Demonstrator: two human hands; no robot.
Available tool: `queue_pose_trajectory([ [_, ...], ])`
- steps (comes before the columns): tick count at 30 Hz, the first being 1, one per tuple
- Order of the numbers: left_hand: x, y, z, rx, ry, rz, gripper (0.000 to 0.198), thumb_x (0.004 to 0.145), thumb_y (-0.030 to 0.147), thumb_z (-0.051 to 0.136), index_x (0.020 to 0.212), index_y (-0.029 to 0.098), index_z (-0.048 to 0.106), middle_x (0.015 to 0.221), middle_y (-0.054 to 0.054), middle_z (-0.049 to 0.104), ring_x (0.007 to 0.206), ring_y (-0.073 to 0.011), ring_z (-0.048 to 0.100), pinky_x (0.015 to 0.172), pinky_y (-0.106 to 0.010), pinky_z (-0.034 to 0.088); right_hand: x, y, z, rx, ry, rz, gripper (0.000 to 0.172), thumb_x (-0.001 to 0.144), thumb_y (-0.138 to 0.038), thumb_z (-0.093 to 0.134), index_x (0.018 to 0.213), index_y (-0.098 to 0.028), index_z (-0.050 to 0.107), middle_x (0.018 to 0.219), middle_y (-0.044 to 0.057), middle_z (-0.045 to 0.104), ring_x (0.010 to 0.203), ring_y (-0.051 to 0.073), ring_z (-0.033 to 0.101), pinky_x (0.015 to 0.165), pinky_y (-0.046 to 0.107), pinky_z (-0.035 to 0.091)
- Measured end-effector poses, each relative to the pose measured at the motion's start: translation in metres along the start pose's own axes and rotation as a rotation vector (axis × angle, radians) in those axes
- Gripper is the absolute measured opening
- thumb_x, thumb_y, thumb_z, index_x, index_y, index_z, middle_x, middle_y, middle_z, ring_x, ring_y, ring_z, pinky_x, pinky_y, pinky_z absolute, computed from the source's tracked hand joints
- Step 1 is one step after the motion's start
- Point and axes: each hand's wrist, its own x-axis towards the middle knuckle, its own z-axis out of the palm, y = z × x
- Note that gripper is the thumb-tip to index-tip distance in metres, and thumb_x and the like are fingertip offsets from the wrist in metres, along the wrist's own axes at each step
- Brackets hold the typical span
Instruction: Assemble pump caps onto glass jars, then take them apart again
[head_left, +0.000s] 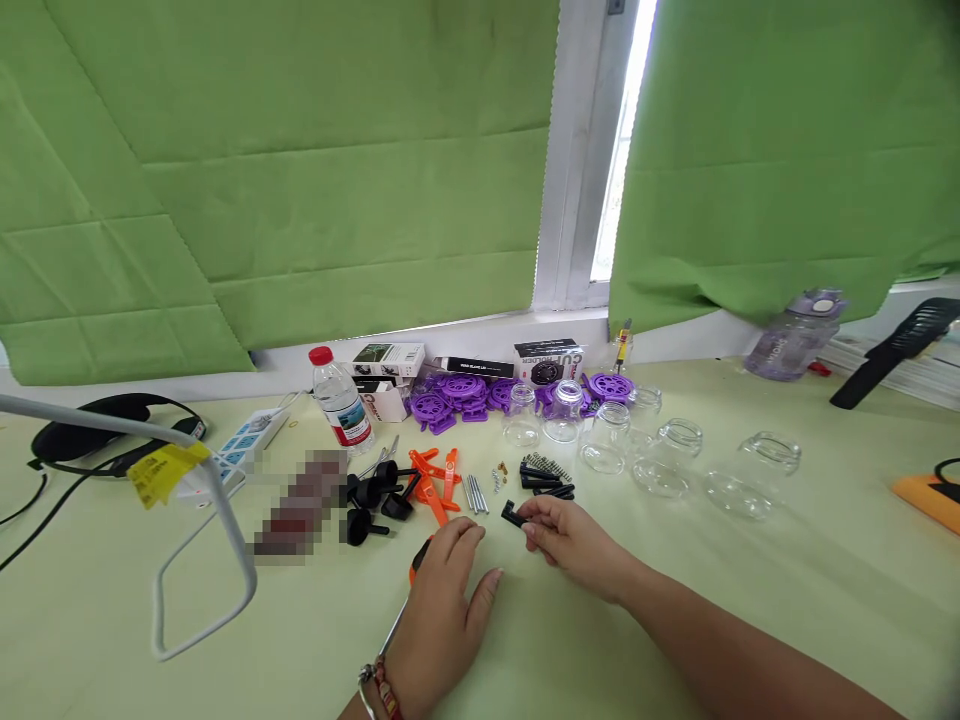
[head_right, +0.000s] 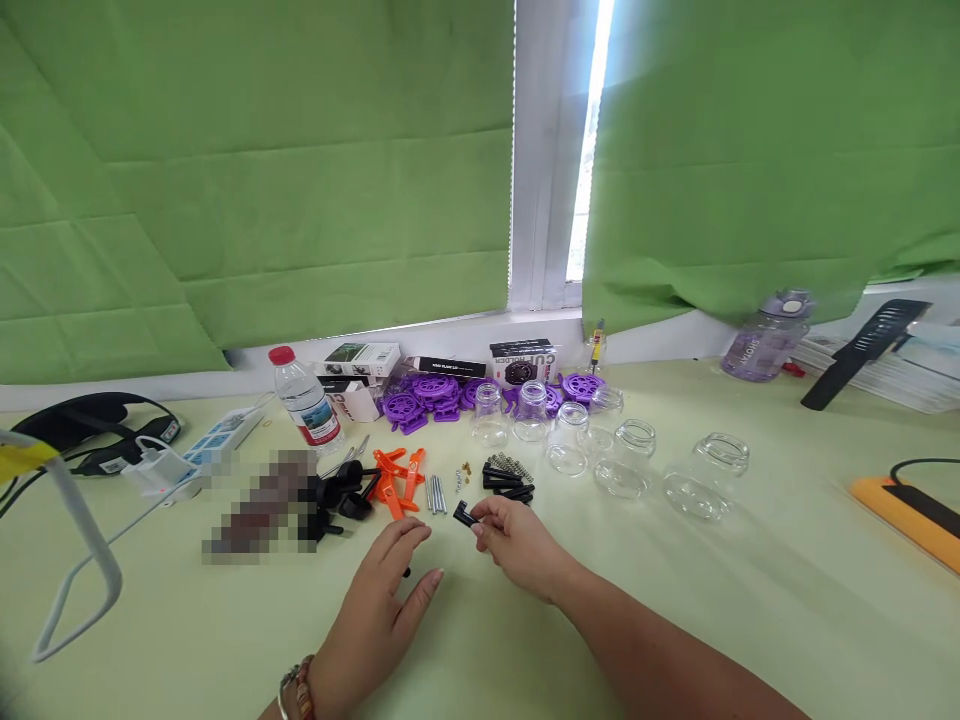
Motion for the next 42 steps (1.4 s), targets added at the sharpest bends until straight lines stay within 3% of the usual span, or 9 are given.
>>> queue_pose_trajectory([
  [4,0.018,0.014,-0.006,-0.396,0.012,-0.225,0.029,0.084,0.034,0.049,0.109,0.019,0.054,0.112,-0.012,0.057,0.104,-0.0224,0.055,0.094,-0.041,0.042,0.000,-0.008,-0.002,-0.014,0.062,-0.049,0.024,0.079,-0.037,0.054,0.091,-0.017,0.056,0.069,-0.001,0.056,0.056,0.010,0.046,0.053,0.023,0.035],
  [7,0.040,0.025,-0.009,-0.900,0.044,-0.615,0.026,0.086,0.038,0.048,0.099,0.016,0.054,0.102,-0.010,0.062,0.099,-0.0202,0.059,0.091,-0.037,0.045,-0.002,-0.017,0.001,-0.037,0.107,-0.124,0.023,0.081,-0.038,0.053,0.090,-0.017,0.059,0.068,0.000,0.057,0.064,0.013,0.051,0.058,0.024,0.038],
  [9,0.052,0.032,-0.006,-1.207,-0.030,-0.883,0.028,0.088,0.039,0.044,0.087,0.012,0.053,0.086,-0.012,0.064,0.085,-0.0203,0.064,0.085,-0.037,0.048,-0.004,-0.025,0.004,-0.079,0.121,-0.195,0.022,0.081,-0.036,0.052,0.088,-0.017,0.062,0.069,0.001,0.059,0.067,0.014,0.053,0.060,0.025,0.041],
  [11,0.061,0.036,-0.002,-1.408,-0.092,-0.992,0.031,0.091,0.038,0.038,0.083,0.012,0.051,0.077,-0.010,0.063,0.073,-0.0184,0.066,0.081,-0.036,0.050,-0.004,-0.033,0.008,-0.131,0.111,-0.265,0.021,0.082,-0.033,0.051,0.087,-0.017,0.065,0.076,0.003,0.063,0.071,0.016,0.056,0.064,0.027,0.043],
  [15,0.065,0.038,0.007,-1.645,-0.087,-0.975,0.030,0.094,0.034,0.032,0.087,0.012,0.052,0.075,-0.008,0.064,0.068,-0.0152,0.066,0.079,-0.034,0.052,-0.002,-0.044,0.015,-0.229,0.091,-0.349,0.021,0.083,-0.029,0.052,0.091,-0.020,0.069,0.085,0.004,0.068,0.076,0.017,0.060,0.069,0.028,0.046],
  [22,0.059,0.026,0.015,-1.710,-0.020,-0.978,0.025,0.094,0.023,0.034,0.093,0.009,0.055,0.083,-0.011,0.066,0.076,-0.0157,0.067,0.081,-0.032,0.053,0.007,-0.048,0.018,-0.325,0.145,-0.355,0.021,0.080,-0.037,0.057,0.080,-0.019,0.067,0.069,0.002,0.065,0.060,0.013,0.056,0.056,0.024,0.043],
  [29,0.060,0.017,0.018,-1.683,0.017,-1.007,0.022,0.091,0.016,0.037,0.084,0.008,0.056,0.078,-0.012,0.066,0.075,-0.0171,0.068,0.079,-0.031,0.055,0.014,-0.044,0.014,-0.097,0.233,-0.310,0.023,0.079,-0.040,0.057,0.075,-0.018,0.062,0.067,0.000,0.060,0.062,0.013,0.054,0.059,0.023,0.043],
  [37,0.060,0.011,0.014,-1.615,0.079,-0.966,0.019,0.086,0.002,0.037,0.082,0.007,0.055,0.082,-0.014,0.066,0.082,-0.0199,0.069,0.078,-0.029,0.056,0.021,-0.026,-0.002,0.380,0.329,-0.031,0.035,0.072,-0.050,0.063,0.077,-0.018,0.052,0.050,-0.009,0.040,0.043,0.005,0.031,0.041,0.017,0.021],
  [42,0.060,0.009,0.009,-1.605,0.102,-0.936,0.019,0.085,0.000,0.038,0.086,0.006,0.056,0.089,-0.017,0.066,0.090,-0.0225,0.067,0.082,-0.030,0.055,0.001,-0.005,-0.024,0.340,0.259,0.040,0.034,0.068,-0.045,0.068,0.080,-0.018,0.051,0.054,-0.008,0.045,0.041,0.003,0.028,0.040,0.018,0.019],
])
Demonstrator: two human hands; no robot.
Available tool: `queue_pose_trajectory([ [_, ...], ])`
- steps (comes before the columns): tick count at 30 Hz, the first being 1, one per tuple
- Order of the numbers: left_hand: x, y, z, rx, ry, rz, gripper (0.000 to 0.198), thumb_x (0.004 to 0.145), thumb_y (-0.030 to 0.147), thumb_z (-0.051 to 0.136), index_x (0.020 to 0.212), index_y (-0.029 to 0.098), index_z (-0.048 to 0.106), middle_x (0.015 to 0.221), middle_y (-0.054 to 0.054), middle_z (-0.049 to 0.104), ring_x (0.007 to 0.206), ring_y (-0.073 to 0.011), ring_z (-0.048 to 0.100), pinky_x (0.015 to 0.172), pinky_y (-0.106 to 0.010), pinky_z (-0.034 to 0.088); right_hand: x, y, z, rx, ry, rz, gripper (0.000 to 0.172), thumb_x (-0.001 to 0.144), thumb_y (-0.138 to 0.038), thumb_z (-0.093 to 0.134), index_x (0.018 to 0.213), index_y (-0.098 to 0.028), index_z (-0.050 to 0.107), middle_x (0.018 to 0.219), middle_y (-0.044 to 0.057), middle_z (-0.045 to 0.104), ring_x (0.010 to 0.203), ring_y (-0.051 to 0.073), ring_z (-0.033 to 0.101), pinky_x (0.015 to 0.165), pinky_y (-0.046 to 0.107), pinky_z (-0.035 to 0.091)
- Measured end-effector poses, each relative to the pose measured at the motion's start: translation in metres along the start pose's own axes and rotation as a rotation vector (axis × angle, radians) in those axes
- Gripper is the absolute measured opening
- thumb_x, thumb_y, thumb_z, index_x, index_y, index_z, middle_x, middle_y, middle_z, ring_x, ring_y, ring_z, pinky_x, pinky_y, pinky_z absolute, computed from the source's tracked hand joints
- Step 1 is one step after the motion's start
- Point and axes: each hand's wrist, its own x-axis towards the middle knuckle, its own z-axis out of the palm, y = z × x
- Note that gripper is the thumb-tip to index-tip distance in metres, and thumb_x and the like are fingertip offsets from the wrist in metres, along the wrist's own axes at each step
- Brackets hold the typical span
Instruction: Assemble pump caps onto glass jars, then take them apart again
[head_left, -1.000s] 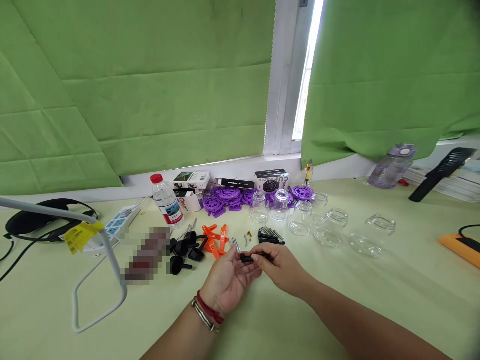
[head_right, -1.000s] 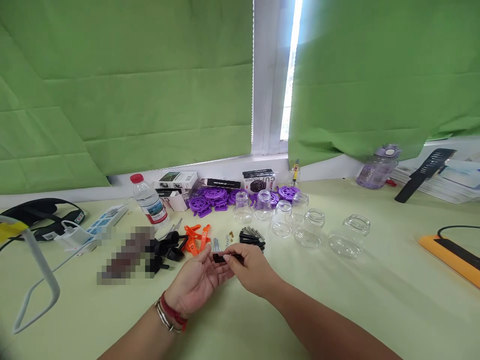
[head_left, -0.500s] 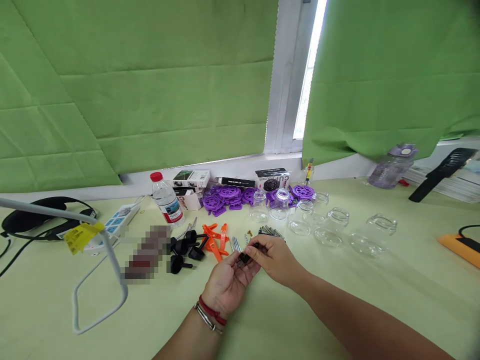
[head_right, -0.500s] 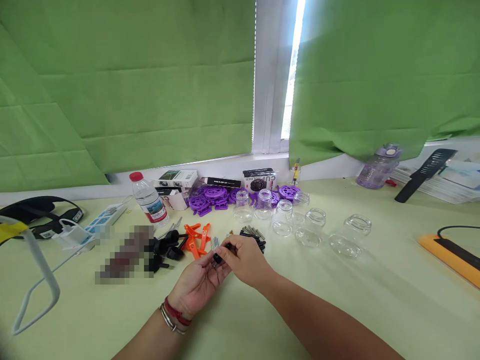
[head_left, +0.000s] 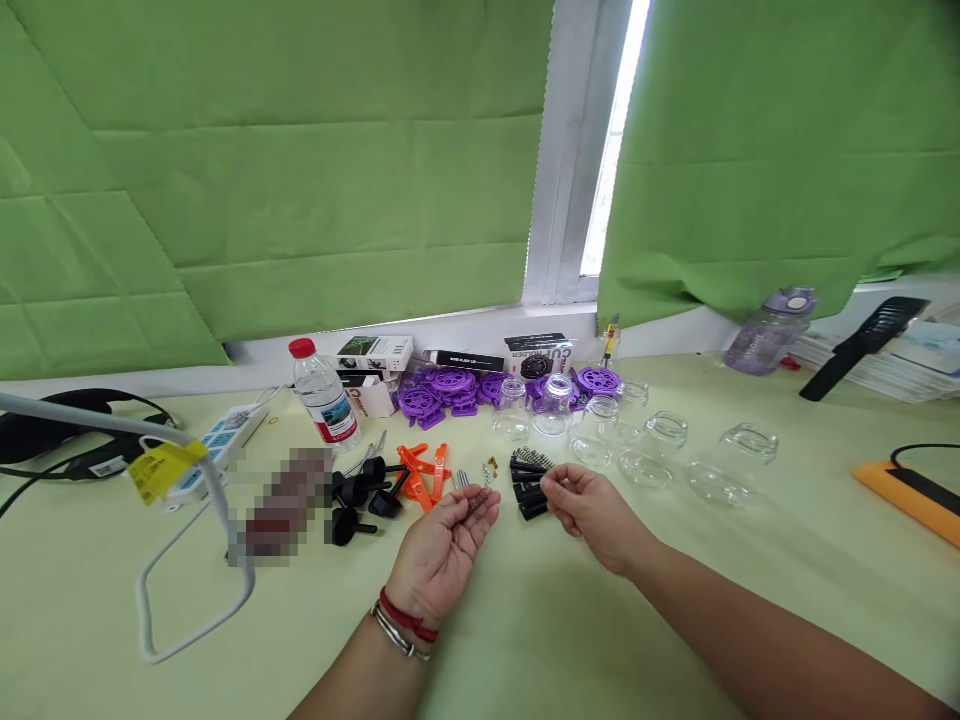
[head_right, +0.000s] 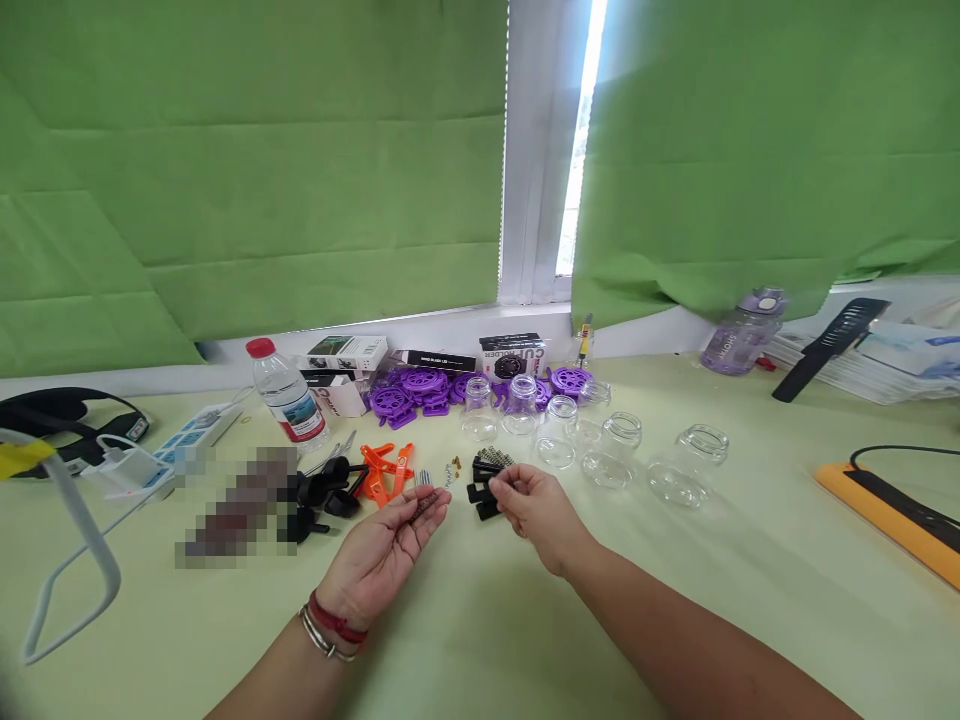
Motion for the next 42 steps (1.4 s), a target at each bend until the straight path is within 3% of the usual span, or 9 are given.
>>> queue_pose_trajectory([
  [4,0.000,0.002,0.002,-0.026,-0.014,-0.003,0.015,0.087,0.007,0.041,0.088,0.005,0.057,0.094,-0.019,0.066,0.096,-0.0251,0.065,0.085,-0.032,0.054,-0.013,0.014,-0.015,-0.298,-0.077,0.038,0.025,0.065,-0.033,0.070,0.077,-0.017,0.054,0.057,-0.006,0.050,0.044,0.005,0.036,0.043,0.020,0.027],
  [10,-0.003,0.003,0.004,-0.043,-0.076,-0.023,0.025,0.090,0.021,0.039,0.085,0.005,0.059,0.096,-0.020,0.066,0.101,-0.0277,0.063,0.089,-0.037,0.051,-0.013,0.020,-0.020,-0.938,-0.041,-0.322,0.011,0.074,-0.030,0.059,0.074,-0.019,0.063,0.073,0.001,0.058,0.063,0.014,0.052,0.058,0.027,0.039],
  [15,-0.005,0.002,0.004,-0.037,-0.099,-0.042,0.030,0.091,0.030,0.039,0.085,0.008,0.058,0.098,-0.019,0.066,0.102,-0.0277,0.062,0.089,-0.038,0.050,-0.014,0.014,-0.018,-1.053,0.024,-0.487,0.018,0.079,-0.032,0.055,0.090,-0.022,0.065,0.094,0.005,0.060,0.079,0.019,0.059,0.070,0.031,0.046],
  [22,-0.004,0.000,0.003,-0.015,-0.139,-0.043,0.027,0.092,0.027,0.036,0.086,0.008,0.055,0.093,-0.018,0.066,0.091,-0.0234,0.066,0.090,-0.037,0.049,-0.003,-0.009,0.028,-0.800,-0.212,-0.620,0.026,0.087,-0.022,0.043,0.103,-0.023,0.064,0.099,0.008,0.059,0.089,0.018,0.056,0.079,0.032,0.046],
  [24,-0.003,-0.001,0.004,0.032,-0.114,-0.007,0.017,0.090,0.016,0.038,0.088,0.008,0.054,0.093,-0.018,0.066,0.089,-0.0217,0.067,0.091,-0.036,0.048,0.008,-0.007,0.042,-0.655,-0.209,-0.516,0.023,0.085,-0.021,0.046,0.098,-0.021,0.065,0.096,0.007,0.059,0.087,0.018,0.056,0.080,0.032,0.045],
  [27,-0.003,-0.002,0.005,0.172,-0.040,0.124,0.013,0.083,0.003,0.043,0.089,0.011,0.051,0.091,-0.016,0.067,0.088,-0.0197,0.067,0.090,-0.036,0.048,0.020,-0.001,0.059,-0.279,-0.102,-0.132,0.018,0.085,-0.022,0.047,0.090,-0.015,0.063,0.079,0.006,0.061,0.069,0.015,0.058,0.062,0.029,0.046],
  [30,-0.003,-0.001,0.003,0.390,-0.040,0.264,0.012,0.082,0.008,0.049,0.091,0.015,0.050,0.087,-0.011,0.067,0.083,-0.0190,0.066,0.085,-0.037,0.049,0.021,0.004,0.070,0.180,-0.135,0.172,0.019,0.086,-0.024,0.044,0.079,-0.013,0.058,0.063,0.004,0.060,0.054,0.013,0.057,0.051,0.025,0.044],
  [36,-0.002,0.007,-0.011,1.103,-0.019,0.679,0.014,0.073,0.013,0.059,0.085,0.021,0.062,0.080,-0.005,0.065,0.077,-0.0198,0.060,0.076,-0.031,0.044,0.012,0.014,0.080,0.538,-0.176,0.333,0.011,0.081,-0.017,0.053,0.072,-0.012,0.058,0.066,0.007,0.065,0.060,0.013,0.063,0.065,0.029,0.051],
  [42,-0.007,0.009,-0.011,1.422,-0.034,0.781,0.017,0.074,0.010,0.052,0.079,0.022,0.062,0.074,-0.003,0.062,0.071,-0.0195,0.055,0.069,-0.029,0.039,0.010,0.017,0.079,0.598,-0.178,0.344,0.018,0.086,-0.013,0.045,0.074,-0.010,0.059,0.069,0.010,0.066,0.062,0.015,0.065,0.068,0.030,0.053],
])
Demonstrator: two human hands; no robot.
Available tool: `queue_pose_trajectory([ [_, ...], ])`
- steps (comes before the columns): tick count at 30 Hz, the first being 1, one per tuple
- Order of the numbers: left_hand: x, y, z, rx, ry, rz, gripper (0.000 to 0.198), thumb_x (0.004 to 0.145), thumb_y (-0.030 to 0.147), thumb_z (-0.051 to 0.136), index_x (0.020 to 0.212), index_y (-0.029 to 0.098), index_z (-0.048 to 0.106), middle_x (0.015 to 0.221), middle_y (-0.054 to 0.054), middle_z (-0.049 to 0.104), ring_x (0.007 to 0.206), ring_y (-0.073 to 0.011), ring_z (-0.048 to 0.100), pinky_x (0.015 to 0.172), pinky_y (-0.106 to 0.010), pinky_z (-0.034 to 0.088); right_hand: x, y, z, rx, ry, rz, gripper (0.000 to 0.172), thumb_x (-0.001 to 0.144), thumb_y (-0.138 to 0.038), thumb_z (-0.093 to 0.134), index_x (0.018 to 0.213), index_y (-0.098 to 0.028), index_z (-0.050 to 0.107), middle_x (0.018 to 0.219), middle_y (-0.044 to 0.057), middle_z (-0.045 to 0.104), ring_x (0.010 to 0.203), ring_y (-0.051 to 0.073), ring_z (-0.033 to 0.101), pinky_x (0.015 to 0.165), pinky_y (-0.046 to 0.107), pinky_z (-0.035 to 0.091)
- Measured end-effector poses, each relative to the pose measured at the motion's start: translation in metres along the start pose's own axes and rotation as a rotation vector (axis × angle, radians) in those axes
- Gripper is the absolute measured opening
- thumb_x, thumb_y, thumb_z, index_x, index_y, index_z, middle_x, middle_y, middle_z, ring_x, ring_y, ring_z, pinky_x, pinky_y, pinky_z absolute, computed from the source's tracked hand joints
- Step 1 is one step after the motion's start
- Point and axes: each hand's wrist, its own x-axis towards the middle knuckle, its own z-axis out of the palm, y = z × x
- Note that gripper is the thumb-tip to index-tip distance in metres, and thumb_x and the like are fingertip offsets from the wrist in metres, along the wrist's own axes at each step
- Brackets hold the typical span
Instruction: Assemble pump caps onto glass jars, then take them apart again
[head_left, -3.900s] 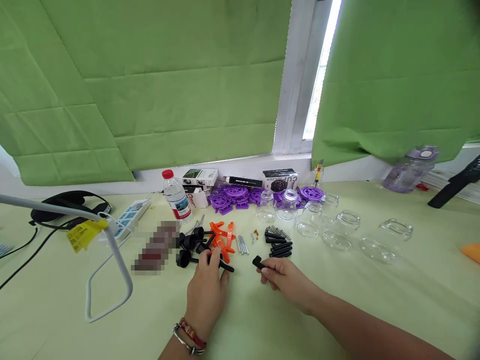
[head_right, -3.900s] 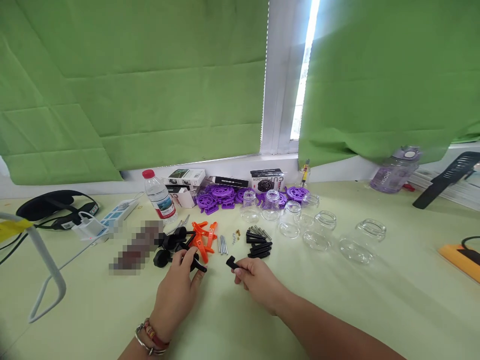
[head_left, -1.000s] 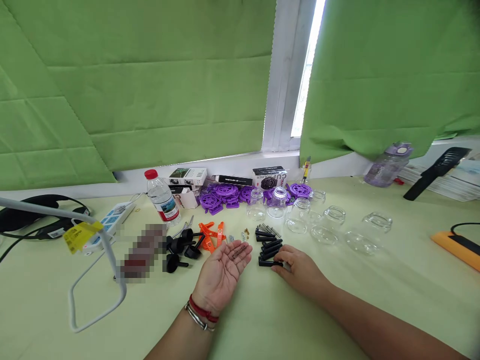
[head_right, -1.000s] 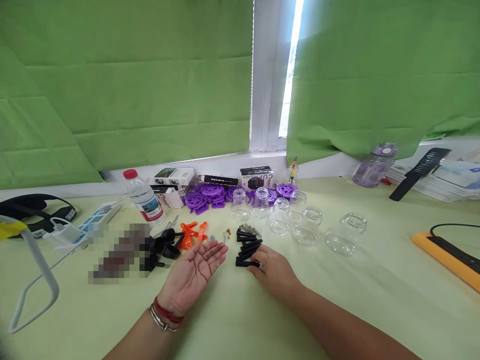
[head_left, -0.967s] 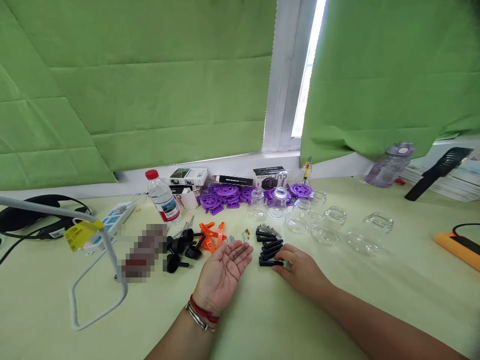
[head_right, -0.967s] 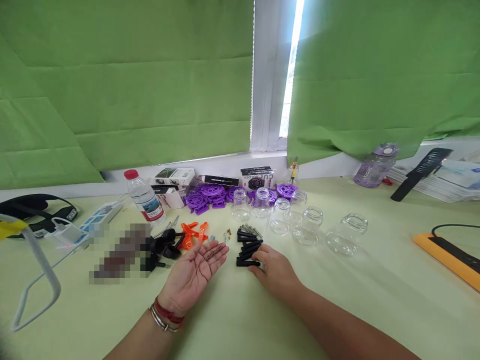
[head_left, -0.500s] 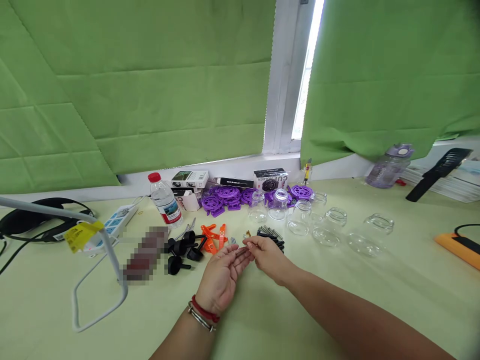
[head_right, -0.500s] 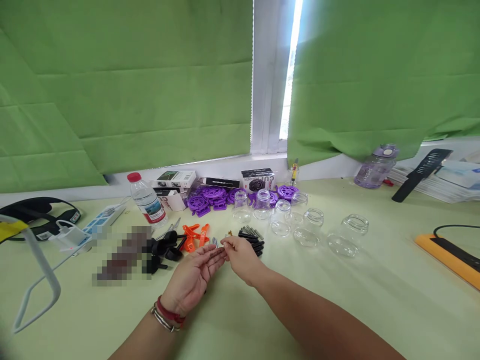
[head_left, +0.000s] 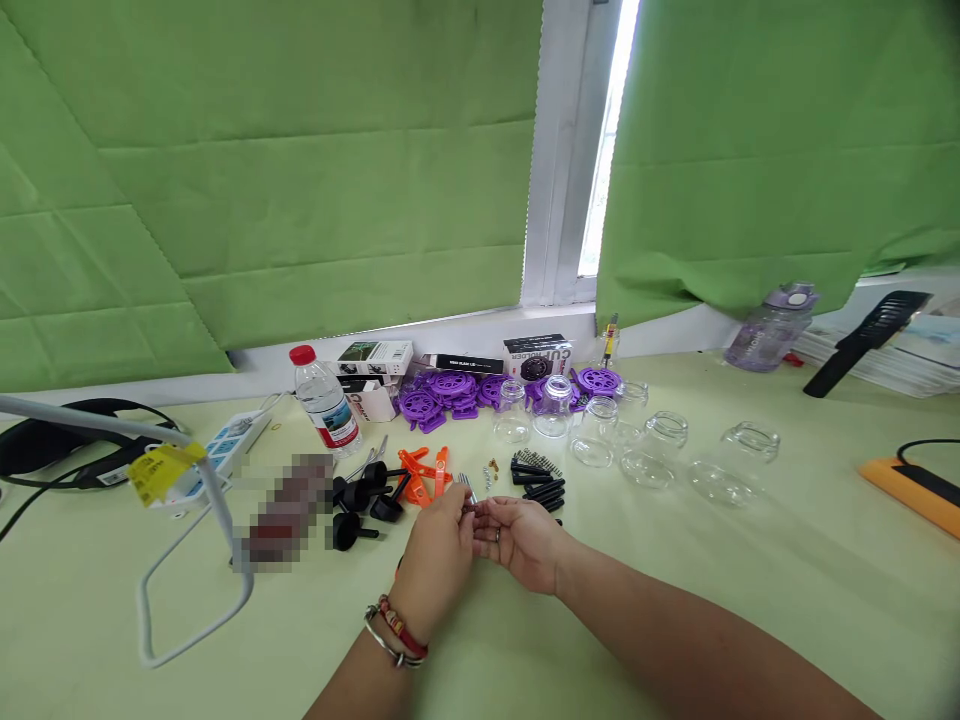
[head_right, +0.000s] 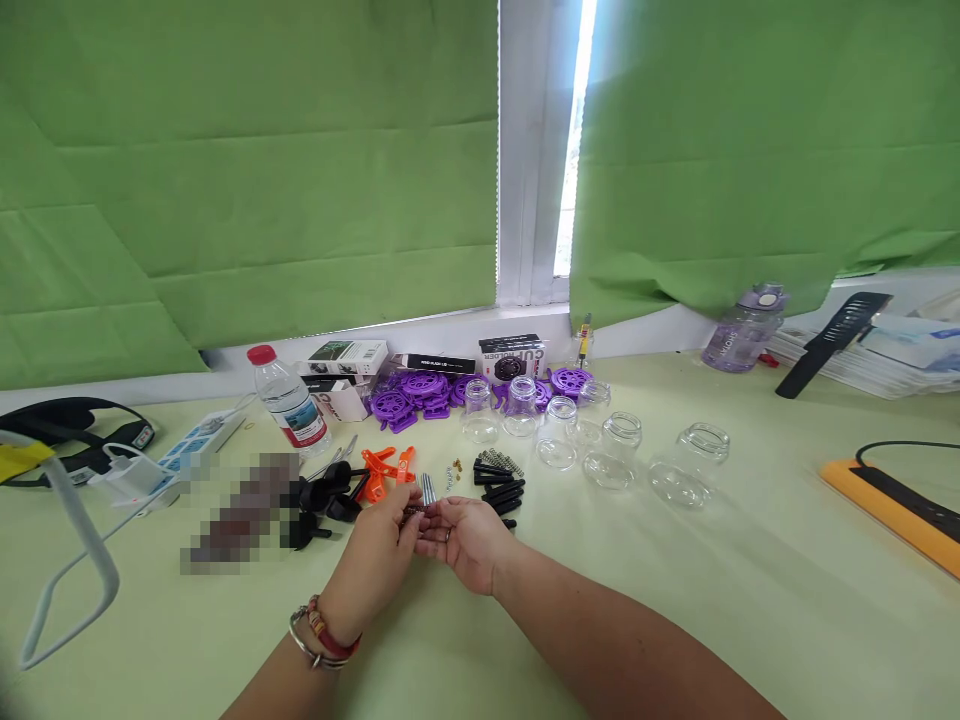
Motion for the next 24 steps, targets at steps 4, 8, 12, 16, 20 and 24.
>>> queue_pose_trajectory([
  [4,-0.001,0.003,-0.001,0.072,-0.032,0.067,0.016,0.073,0.009,0.050,0.072,0.022,0.061,0.073,-0.003,0.059,0.067,-0.0186,0.050,0.063,-0.027,0.035,-0.002,-0.002,0.000,0.018,-0.012,0.004,0.019,0.087,-0.013,0.044,0.076,-0.009,0.059,0.070,0.010,0.066,0.064,0.015,0.066,0.071,0.030,0.053],
  [8,0.000,0.003,-0.002,0.064,-0.045,0.074,0.018,0.073,0.008,0.049,0.072,0.022,0.061,0.075,-0.003,0.059,0.068,-0.0185,0.050,0.064,-0.027,0.035,-0.001,-0.001,-0.001,0.004,-0.019,0.004,0.016,0.086,-0.013,0.047,0.076,-0.010,0.059,0.070,0.009,0.067,0.064,0.014,0.066,0.072,0.031,0.053],
  [12,0.002,0.001,-0.003,-0.033,0.040,0.051,0.016,0.073,0.011,0.053,0.075,0.022,0.064,0.076,-0.004,0.061,0.071,-0.0196,0.052,0.069,-0.028,0.037,-0.001,-0.001,0.000,-0.038,-0.002,-0.036,0.009,0.081,-0.013,0.056,0.073,-0.010,0.059,0.071,0.009,0.068,0.065,0.014,0.067,0.074,0.030,0.053],
  [16,0.002,-0.001,-0.005,-0.178,0.205,0.002,0.012,0.074,0.018,0.060,0.084,0.022,0.065,0.081,-0.005,0.063,0.077,-0.0206,0.055,0.075,-0.029,0.039,-0.009,-0.017,0.001,-0.194,-0.015,-0.114,0.010,0.072,-0.015,0.066,0.075,-0.011,0.058,0.071,0.008,0.068,0.070,0.015,0.068,0.072,0.028,0.053],
  [20,-0.001,0.000,-0.004,-0.379,0.303,-0.094,0.018,0.073,0.024,0.065,0.091,0.021,0.064,0.083,-0.005,0.065,0.074,-0.0185,0.058,0.074,-0.027,0.042,-0.009,-0.056,-0.015,-0.499,0.064,-0.357,0.020,0.069,-0.026,0.068,0.079,-0.015,0.055,0.066,0.003,0.066,0.060,0.015,0.066,0.055,0.025,0.050],
  [24,-0.003,0.001,0.000,-0.364,0.270,-0.089,0.019,0.074,0.026,0.066,0.092,0.021,0.065,0.084,-0.005,0.065,0.075,-0.0178,0.059,0.076,-0.027,0.043,0.007,-0.096,-0.045,-1.056,0.223,-0.600,0.015,0.075,-0.033,0.057,0.076,-0.018,0.057,0.063,-0.001,0.063,0.044,0.009,0.054,0.044,0.021,0.039],
])
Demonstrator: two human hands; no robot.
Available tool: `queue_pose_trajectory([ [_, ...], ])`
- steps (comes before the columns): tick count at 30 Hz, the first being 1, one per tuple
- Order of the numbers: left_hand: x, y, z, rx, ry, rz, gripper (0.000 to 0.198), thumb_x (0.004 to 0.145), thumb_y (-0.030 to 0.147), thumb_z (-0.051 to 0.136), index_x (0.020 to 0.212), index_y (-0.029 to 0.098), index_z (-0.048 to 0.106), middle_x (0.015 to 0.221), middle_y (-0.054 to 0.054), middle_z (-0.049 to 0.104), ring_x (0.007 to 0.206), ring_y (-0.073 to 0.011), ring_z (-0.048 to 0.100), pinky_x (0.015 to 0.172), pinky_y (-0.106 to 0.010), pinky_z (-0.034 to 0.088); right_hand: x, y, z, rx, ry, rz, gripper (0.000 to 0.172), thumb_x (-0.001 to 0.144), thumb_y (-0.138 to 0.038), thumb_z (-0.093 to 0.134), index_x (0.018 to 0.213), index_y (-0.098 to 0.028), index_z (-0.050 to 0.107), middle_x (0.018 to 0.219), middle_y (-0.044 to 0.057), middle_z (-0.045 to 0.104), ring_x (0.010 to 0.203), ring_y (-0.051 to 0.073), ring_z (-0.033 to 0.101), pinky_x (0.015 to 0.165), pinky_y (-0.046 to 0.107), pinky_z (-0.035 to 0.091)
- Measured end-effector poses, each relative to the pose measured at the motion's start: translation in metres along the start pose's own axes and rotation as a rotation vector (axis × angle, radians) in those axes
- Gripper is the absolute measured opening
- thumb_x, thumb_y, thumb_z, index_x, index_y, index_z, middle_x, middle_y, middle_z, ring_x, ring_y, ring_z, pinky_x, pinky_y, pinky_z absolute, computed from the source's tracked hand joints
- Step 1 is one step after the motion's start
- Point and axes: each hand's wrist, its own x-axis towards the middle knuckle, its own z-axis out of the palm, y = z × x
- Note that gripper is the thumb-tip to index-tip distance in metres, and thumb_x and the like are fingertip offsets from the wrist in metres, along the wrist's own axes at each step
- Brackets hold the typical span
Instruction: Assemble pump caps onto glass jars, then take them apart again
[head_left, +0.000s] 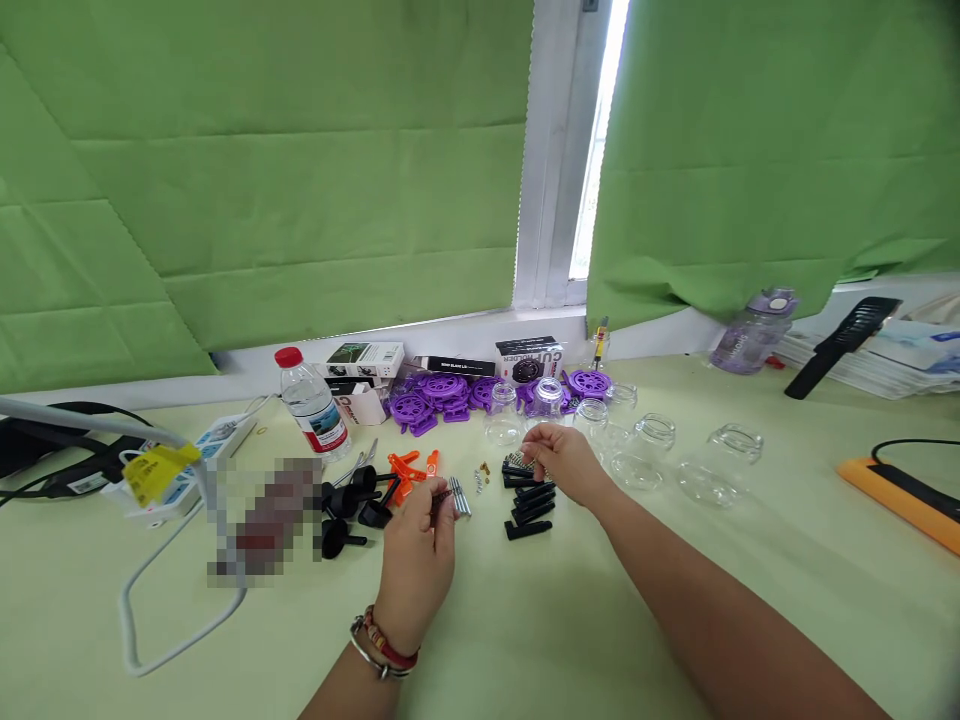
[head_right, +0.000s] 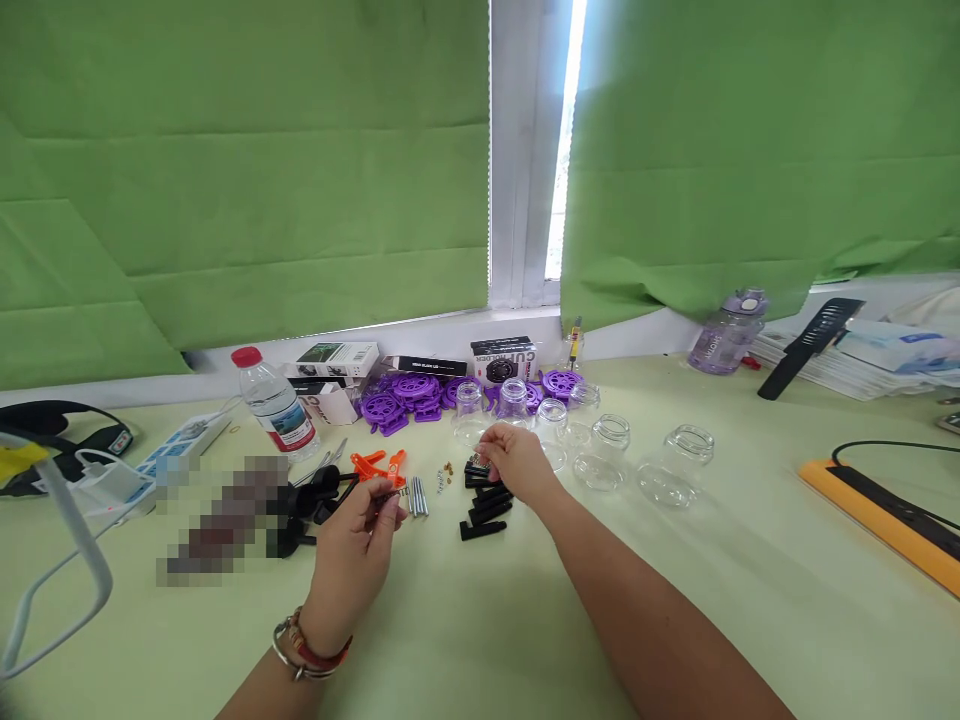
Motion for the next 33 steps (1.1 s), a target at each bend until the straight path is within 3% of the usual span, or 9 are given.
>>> queue_pose_trajectory([
  [2,-0.001,-0.001,0.001,0.002,-0.022,0.004,0.019,0.074,0.026,0.067,0.092,0.021,0.065,0.083,-0.005,0.065,0.075,-0.0188,0.059,0.076,-0.028,0.043,0.014,0.008,-0.009,-0.349,-0.031,-0.083,0.018,0.076,-0.034,0.056,0.071,-0.018,0.061,0.057,-0.001,0.060,0.046,0.010,0.051,0.047,0.022,0.038],
  [4,-0.002,-0.002,0.002,0.015,-0.033,0.010,0.018,0.074,0.026,0.067,0.091,0.022,0.066,0.083,-0.005,0.066,0.076,-0.0198,0.059,0.077,-0.028,0.042,0.023,0.012,-0.011,-0.500,-0.076,-0.127,0.020,0.077,-0.033,0.056,0.068,-0.017,0.065,0.057,0.001,0.060,0.053,0.012,0.052,0.051,0.023,0.038],
  [9,-0.002,-0.004,0.001,-0.027,-0.023,0.009,0.019,0.072,0.023,0.068,0.091,0.022,0.067,0.087,-0.006,0.066,0.078,-0.0199,0.059,0.077,-0.026,0.042,0.037,0.014,-0.003,-0.608,-0.205,-0.175,0.021,0.080,-0.017,0.048,0.079,-0.016,0.069,0.069,0.004,0.065,0.059,0.013,0.053,0.055,0.023,0.037],
  [14,-0.002,-0.002,0.001,0.014,-0.040,0.013,0.018,0.074,0.024,0.066,0.092,0.023,0.066,0.087,-0.005,0.065,0.079,-0.0195,0.058,0.079,-0.027,0.041,0.043,0.019,0.000,-0.730,-0.232,-0.238,0.025,0.076,-0.007,0.050,0.092,-0.017,0.067,0.078,0.007,0.066,0.068,0.016,0.054,0.061,0.024,0.034],
  [22,-0.002,0.002,0.003,0.113,-0.056,0.083,0.015,0.076,0.025,0.063,0.091,0.023,0.064,0.083,-0.004,0.063,0.075,-0.0193,0.055,0.074,-0.026,0.039,0.041,0.026,0.001,-0.772,-0.265,-0.326,0.019,0.078,-0.009,0.049,0.079,-0.016,0.067,0.086,0.007,0.063,0.082,0.017,0.056,0.071,0.025,0.036],
  [33,-0.003,0.002,0.003,0.213,-0.072,0.130,0.016,0.077,0.024,0.060,0.093,0.022,0.062,0.082,-0.005,0.064,0.075,-0.0202,0.057,0.073,-0.029,0.039,0.041,0.032,0.004,-0.692,-0.282,-0.319,0.019,0.077,-0.010,0.053,0.080,-0.016,0.070,0.087,0.007,0.064,0.084,0.018,0.058,0.077,0.026,0.042],
])
